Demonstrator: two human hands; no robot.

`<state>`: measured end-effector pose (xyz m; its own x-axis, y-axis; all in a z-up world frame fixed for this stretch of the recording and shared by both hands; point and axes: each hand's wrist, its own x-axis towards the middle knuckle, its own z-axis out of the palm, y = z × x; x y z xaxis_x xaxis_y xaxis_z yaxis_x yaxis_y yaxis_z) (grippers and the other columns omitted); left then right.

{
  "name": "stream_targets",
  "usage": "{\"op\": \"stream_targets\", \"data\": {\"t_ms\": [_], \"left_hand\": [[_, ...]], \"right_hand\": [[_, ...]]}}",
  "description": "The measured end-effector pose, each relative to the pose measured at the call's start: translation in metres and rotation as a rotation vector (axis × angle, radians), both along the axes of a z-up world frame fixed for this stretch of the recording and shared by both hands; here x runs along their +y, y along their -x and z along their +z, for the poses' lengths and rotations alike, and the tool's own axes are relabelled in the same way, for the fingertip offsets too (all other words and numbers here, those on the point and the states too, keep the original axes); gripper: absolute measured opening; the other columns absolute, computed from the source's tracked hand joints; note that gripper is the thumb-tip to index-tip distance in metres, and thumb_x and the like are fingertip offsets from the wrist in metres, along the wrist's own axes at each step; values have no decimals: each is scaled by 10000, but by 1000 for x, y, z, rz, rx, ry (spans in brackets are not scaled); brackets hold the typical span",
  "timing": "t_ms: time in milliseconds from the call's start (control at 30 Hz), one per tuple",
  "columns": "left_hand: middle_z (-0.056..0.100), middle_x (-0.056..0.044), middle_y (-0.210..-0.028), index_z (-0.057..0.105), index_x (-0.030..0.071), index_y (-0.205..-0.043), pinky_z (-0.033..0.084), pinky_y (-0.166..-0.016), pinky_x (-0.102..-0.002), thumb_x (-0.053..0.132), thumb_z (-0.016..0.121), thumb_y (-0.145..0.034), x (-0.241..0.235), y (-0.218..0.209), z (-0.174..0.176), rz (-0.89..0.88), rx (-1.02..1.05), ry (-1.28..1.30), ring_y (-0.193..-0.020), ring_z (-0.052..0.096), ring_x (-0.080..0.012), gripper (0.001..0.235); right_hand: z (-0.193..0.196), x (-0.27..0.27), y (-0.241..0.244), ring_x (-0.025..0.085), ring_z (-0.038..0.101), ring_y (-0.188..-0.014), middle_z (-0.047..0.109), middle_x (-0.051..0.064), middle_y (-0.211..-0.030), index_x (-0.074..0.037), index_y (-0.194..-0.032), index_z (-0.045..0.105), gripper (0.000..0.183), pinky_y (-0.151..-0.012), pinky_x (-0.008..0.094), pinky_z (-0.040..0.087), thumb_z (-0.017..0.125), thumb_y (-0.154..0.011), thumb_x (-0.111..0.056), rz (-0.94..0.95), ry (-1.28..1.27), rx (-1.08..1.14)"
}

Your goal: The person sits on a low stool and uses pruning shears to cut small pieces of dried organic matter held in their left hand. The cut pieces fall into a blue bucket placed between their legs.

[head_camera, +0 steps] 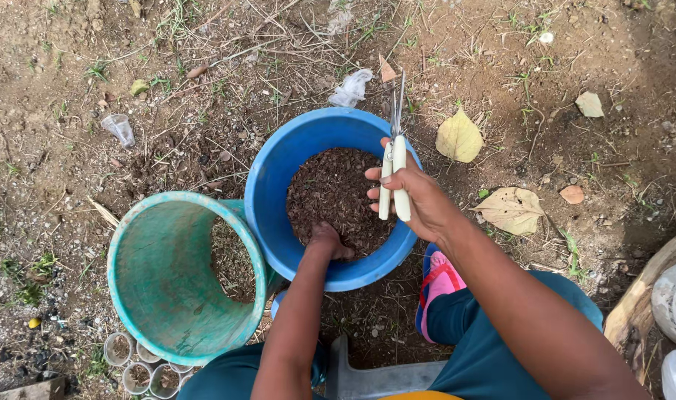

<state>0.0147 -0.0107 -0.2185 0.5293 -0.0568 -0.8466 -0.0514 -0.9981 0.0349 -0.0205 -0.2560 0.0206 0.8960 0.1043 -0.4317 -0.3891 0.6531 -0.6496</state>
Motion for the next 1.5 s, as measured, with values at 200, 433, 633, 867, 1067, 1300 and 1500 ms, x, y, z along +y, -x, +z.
{"op": "stream_targets", "data": {"t_ms": [200, 433, 633, 867, 1067, 1300, 1500], "left_hand": [[517, -236, -1390, 413, 12, -1356, 503, -1038, -443, 353, 887, -662, 30, -18, -27, -72, -218, 103, -1254, 553, -375, 907], [790, -184, -1187, 702, 125, -1240, 634, -847, -479, 238, 771, -734, 7, -44, 101, 596, -237, 572, -1029, 769, -344, 523], [648, -241, -1300, 642, -24, -1254, 510, -1048, -450, 481, 972, -706, 5, -32, 95, -61, -166, 51, -1223, 625, -356, 815], [674, -221, -1320, 685, 53, -1258, 571, -997, -467, 189, 738, -912, 35, -5, -14, -270, -254, 42, -1206, 670, -383, 376], [658, -210, -1319, 650, 29, -1267, 552, -1025, -430, 360, 823, -851, 20, -25, 57, -253, -174, -18, -1219, 654, -345, 559], [722, -171, -1285, 730, 83, -1184, 575, -1012, -455, 152, 514, -1044, 17, 21, 17, -348, -222, 48, -1185, 702, -334, 267], [688, -201, -1256, 715, 45, -1145, 532, -1026, -452, 125, 523, -963, 14, 14, 47, -519, -98, 95, -1182, 661, -353, 276]], "right_hand": [[8, -1, -2, 217, 650, -963, 586, 111, -1197, -205, -1612, 254, 864, -852, 428, 581, 578, -818, -101, 21, 50, -51], [10, -3, -2, 208, 627, -997, 555, 111, -1237, -203, -1618, 227, 879, -869, 420, 564, 578, -817, -109, 48, 62, -65], [10, -5, -5, 198, 623, -989, 552, 108, -1234, -203, -1605, 240, 866, -863, 407, 562, 581, -814, -113, 44, 68, -60], [10, -7, -5, 193, 620, -991, 546, 108, -1236, -191, -1611, 237, 875, -861, 389, 558, 599, -820, -96, 22, 69, -80], [13, -9, -8, 172, 616, -987, 543, 88, -1228, -192, -1612, 238, 867, -852, 365, 543, 596, -829, -93, 27, 140, -82], [13, -9, -4, 167, 614, -991, 543, 78, -1230, -200, -1609, 245, 855, -863, 358, 542, 596, -835, -103, 48, 142, -87], [13, -13, -6, 172, 617, -988, 542, 83, -1223, -195, -1608, 240, 870, -858, 359, 539, 605, -823, -103, 30, 132, -94]]}}
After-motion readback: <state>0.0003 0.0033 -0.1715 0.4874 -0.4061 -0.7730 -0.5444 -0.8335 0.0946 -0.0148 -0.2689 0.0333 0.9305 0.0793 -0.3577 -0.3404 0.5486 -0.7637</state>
